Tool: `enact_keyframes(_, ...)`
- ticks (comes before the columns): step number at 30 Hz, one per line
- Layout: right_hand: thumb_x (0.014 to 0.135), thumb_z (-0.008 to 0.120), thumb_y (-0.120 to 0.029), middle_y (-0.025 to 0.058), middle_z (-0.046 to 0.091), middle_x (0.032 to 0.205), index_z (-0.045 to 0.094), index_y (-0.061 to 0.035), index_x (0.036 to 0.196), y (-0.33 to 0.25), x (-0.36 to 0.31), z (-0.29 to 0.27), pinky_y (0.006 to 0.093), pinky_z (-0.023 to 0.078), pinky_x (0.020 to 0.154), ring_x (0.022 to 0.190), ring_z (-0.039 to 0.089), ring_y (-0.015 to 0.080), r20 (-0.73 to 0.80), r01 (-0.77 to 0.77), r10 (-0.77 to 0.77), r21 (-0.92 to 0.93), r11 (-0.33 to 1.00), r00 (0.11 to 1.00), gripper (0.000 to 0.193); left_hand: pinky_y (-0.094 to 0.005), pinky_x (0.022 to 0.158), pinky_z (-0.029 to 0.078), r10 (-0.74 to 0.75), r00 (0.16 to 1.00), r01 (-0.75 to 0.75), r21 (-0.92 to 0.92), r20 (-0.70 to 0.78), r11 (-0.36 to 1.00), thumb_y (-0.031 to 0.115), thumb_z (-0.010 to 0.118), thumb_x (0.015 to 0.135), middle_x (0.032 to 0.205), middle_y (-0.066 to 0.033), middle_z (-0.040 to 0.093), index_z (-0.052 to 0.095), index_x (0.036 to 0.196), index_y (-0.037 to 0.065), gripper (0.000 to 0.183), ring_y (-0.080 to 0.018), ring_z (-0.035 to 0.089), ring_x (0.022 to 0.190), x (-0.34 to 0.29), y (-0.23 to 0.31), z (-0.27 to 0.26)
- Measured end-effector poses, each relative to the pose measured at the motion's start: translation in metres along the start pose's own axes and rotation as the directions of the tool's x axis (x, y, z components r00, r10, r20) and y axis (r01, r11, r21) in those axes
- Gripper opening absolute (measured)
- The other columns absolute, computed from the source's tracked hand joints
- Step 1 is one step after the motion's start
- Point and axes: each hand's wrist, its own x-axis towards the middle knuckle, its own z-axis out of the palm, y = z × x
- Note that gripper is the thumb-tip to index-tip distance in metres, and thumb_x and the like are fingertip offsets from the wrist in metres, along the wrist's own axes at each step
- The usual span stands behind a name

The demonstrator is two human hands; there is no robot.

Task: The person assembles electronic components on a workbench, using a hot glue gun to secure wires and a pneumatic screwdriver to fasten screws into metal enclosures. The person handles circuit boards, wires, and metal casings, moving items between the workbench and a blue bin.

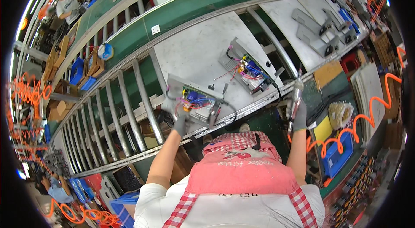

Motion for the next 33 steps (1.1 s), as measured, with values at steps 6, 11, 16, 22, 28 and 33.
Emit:
enact_keyframes(6, 0.090, 0.050, -0.034, 0.0063, 0.055, 0.059, 0.055, -0.0101, 0.105, 0.005, -0.036, -0.021, 0.0321, 0.043, 0.031, 0.042, 0.055, 0.0193, 0.082, -0.100, 0.120, -0.218, 0.971, 0.989, 0.029, -0.0264, 0.032, 0.019, -0.102, 0.986, 0.165, -0.753, 0.129, 0.638, 0.042, 0.044, 0.084, 0.048, 0.0069, 0.028, 0.040, 0.062, 0.018, 0.032, -0.0084, 0.022, 0.034, -0.092, 0.003, 0.120)
enact_keyframes(11, 0.091, 0.045, -0.023, 0.0088, 0.058, 0.064, 0.054, -0.0059, 0.102, 0.011, -0.044, 0.002, 0.0314, 0.046, 0.034, 0.045, 0.057, 0.0191, 0.368, 0.060, 0.149, -0.501, 0.863, 0.918, 0.022, -0.0257, 0.037, 0.018, 0.032, 0.994, 0.079, -0.877, 0.107, 0.474, 0.057, 0.047, 0.088, 0.049, 0.0067, 0.023, 0.048, 0.071, 0.013, 0.046, -0.0089, 0.022, 0.038, -0.075, 0.075, 0.191)
enact_keyframes(16, 0.086, 0.062, -0.022, 0.0022, 0.057, 0.071, 0.056, -0.0034, 0.100, 0.008, -0.063, 0.045, 0.0244, 0.043, 0.046, 0.053, 0.053, 0.0110, 0.507, 0.040, 0.380, -0.637, 0.770, 0.774, 0.024, -0.0248, 0.041, 0.034, 0.310, 0.951, -0.282, -0.431, -0.005, 0.857, 0.025, 0.060, 0.088, 0.058, 0.0028, 0.040, 0.057, 0.087, 0.006, 0.019, -0.0087, 0.038, 0.045, -0.042, 0.037, 0.218)
enact_keyframes(22, 0.079, 0.066, -0.037, 0.0106, 0.061, 0.085, 0.060, -0.0014, 0.102, 0.024, -0.054, 0.052, 0.0319, 0.045, 0.071, 0.076, 0.054, 0.0143, 0.711, 0.568, 0.354, -0.701, 0.431, 0.608, 0.043, -0.0259, 0.063, 0.051, 0.404, 0.912, -0.363, -0.601, -0.073, 0.712, 0.014, 0.047, 0.099, 0.100, -0.0157, 0.062, 0.052, 0.112, -0.005, 0.024, -0.0140, 0.056, 0.072, -0.093, -0.008, 0.223)
enact_keyframes(28, 0.080, 0.066, -0.037, 0.0121, 0.061, 0.084, 0.060, -0.0016, 0.101, 0.029, -0.059, 0.064, 0.0328, 0.046, 0.070, 0.075, 0.055, 0.0156, 0.676, 0.552, 0.489, -0.735, 0.393, 0.552, 0.042, -0.0187, 0.045, 0.037, 0.336, 0.930, -0.359, -0.576, -0.151, 0.734, 0.035, 0.055, 0.095, 0.075, -0.0040, 0.057, 0.057, 0.102, 0.000, 0.036, -0.0070, 0.044, 0.053, -0.106, -0.039, 0.205)
enact_keyframes(33, 0.081, 0.066, -0.038, 0.0109, 0.062, 0.085, 0.059, -0.0019, 0.106, 0.034, -0.056, 0.069, 0.0325, 0.047, 0.071, 0.075, 0.056, 0.0158, 0.638, 0.565, 0.572, -0.755, 0.333, 0.516, 0.045, -0.0181, 0.040, 0.027, 0.354, 0.908, -0.418, -0.546, -0.226, 0.726, 0.041, 0.056, 0.094, 0.062, 0.0019, 0.048, 0.061, 0.094, 0.002, 0.039, -0.0043, 0.033, 0.045, -0.121, -0.047, 0.211)
